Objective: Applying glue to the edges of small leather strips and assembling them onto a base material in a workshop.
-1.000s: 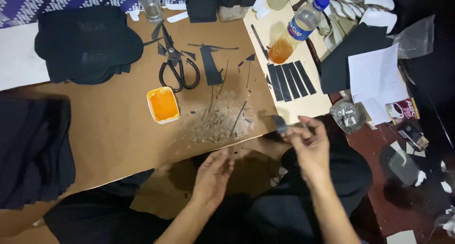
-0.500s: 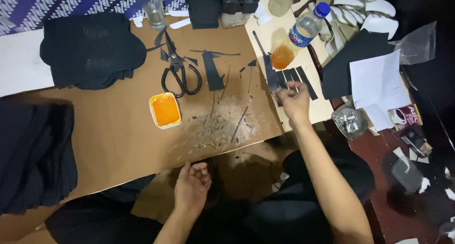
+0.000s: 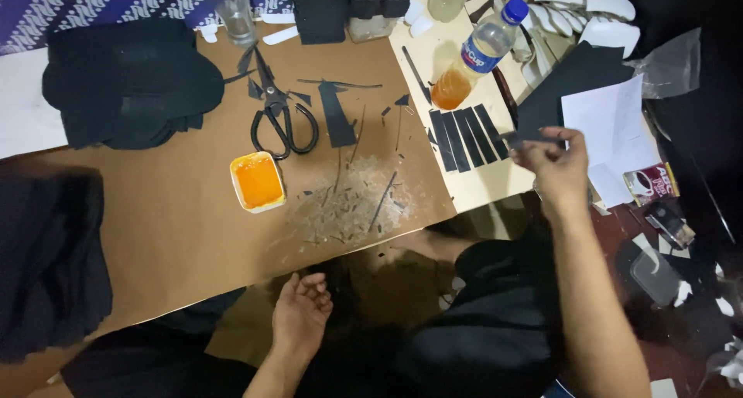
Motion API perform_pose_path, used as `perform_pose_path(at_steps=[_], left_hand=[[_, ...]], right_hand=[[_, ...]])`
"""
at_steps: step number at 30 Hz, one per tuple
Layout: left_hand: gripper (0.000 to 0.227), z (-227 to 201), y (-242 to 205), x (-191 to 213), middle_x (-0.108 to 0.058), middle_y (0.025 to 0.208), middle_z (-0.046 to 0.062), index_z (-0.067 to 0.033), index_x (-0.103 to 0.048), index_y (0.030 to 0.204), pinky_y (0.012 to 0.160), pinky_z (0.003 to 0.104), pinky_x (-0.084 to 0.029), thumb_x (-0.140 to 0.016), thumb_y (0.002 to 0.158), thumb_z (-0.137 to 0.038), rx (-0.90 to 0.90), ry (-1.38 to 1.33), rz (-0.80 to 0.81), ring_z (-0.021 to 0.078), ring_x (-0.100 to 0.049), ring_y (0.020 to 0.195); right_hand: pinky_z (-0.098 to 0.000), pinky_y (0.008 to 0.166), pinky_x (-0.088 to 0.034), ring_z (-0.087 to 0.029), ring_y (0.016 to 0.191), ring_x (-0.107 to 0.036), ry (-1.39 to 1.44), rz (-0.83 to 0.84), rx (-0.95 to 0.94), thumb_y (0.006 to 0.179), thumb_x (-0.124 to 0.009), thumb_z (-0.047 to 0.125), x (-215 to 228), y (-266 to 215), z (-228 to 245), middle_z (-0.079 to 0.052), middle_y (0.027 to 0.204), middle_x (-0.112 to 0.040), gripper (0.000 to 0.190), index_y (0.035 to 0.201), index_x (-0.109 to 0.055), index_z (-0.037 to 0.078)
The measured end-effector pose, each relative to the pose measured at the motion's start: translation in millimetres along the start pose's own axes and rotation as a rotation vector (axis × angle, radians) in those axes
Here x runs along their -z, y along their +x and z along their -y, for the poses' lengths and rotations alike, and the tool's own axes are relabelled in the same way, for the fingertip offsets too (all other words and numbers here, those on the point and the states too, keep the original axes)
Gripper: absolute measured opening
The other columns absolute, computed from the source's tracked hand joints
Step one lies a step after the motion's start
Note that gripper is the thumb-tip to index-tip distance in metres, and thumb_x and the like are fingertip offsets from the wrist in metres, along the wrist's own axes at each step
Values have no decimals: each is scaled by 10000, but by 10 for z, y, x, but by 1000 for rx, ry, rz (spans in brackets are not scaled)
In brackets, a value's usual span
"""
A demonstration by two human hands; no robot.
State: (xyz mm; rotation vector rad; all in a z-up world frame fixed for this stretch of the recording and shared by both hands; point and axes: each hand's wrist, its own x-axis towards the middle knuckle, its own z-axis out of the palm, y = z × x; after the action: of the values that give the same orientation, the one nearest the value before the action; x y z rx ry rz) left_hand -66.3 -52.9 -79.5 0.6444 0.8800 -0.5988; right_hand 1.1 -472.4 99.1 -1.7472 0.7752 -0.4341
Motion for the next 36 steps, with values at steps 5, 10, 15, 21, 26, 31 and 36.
perform_pose_path(at_steps=[5, 10, 15, 21, 26, 31, 36], left_hand=[[479, -8, -138, -166, -534, 819, 88, -11, -682, 993, 689, 337, -377, -454, 1089, -420, 16, 41, -26, 228, -459, 710], [486, -21, -145, -207, -534, 829, 95, 5, -680, 1021, 688, 328, -383, -466, 1087, -426, 14, 51, -67, 229, -465, 722], [488, -15, -40, -65, -491, 839, 97, -2, -653, 1036, 690, 343, -346, -422, 1102, -426, 5, -1, -52, 236, -427, 730], [457, -7, -79, -111, -517, 823, 87, -14, -668, 1016, 696, 323, -364, -438, 1093, -401, 33, 41, -92, 218, -442, 707], [463, -65, -110, -182, -532, 824, 99, -3, -673, 1003, 678, 314, -384, -458, 1095, -403, -1, 6, -73, 223, -468, 720], [461, -27, -67, -96, -546, 821, 88, -15, -683, 1007, 684, 316, -394, -459, 1088, -409, 0, -7, -45, 229, -495, 734], [472, -11, -45, -19, -525, 835, 93, 1, -674, 1037, 680, 335, -377, -455, 1097, -412, -2, 15, -41, 230, -465, 722]], right_hand=[[-262, 752, -622, -168, 762, -740, -19, -13, 4, 983, -612, 29, 106, 473, 39, -112, 891, -676, 277, 1193, -448, 102], [-261, 854, -691, -190, 786, -758, 75, 32, 86, 971, -569, -24, 35, 1120, -238, -83, 820, -644, 276, 1167, -413, 90], [-307, 749, -673, -282, 856, -763, -125, 21, -116, 921, -646, -58, 201, 1433, -925, -231, 1214, -638, 320, 1091, -452, 130], [-334, 757, -638, -244, 775, -739, -370, 95, -175, 1002, -587, 3, 245, 1126, -748, -243, 1016, -720, 246, 1192, -434, 30], [-385, 841, -592, -295, 837, -736, -544, 128, -142, 969, -658, 73, 328, 1189, -845, -228, 1061, -711, 285, 1182, -471, 37], [-409, 823, -551, -315, 825, -719, -631, 127, -145, 977, -551, 85, 374, 1213, -922, -217, 1020, -704, 239, 1188, -446, 44], [-463, 845, -533, -405, 1112, -639, -753, 233, -112, 972, -585, 55, 311, 1084, -746, -224, 1268, -645, 357, 1296, -466, -35]])
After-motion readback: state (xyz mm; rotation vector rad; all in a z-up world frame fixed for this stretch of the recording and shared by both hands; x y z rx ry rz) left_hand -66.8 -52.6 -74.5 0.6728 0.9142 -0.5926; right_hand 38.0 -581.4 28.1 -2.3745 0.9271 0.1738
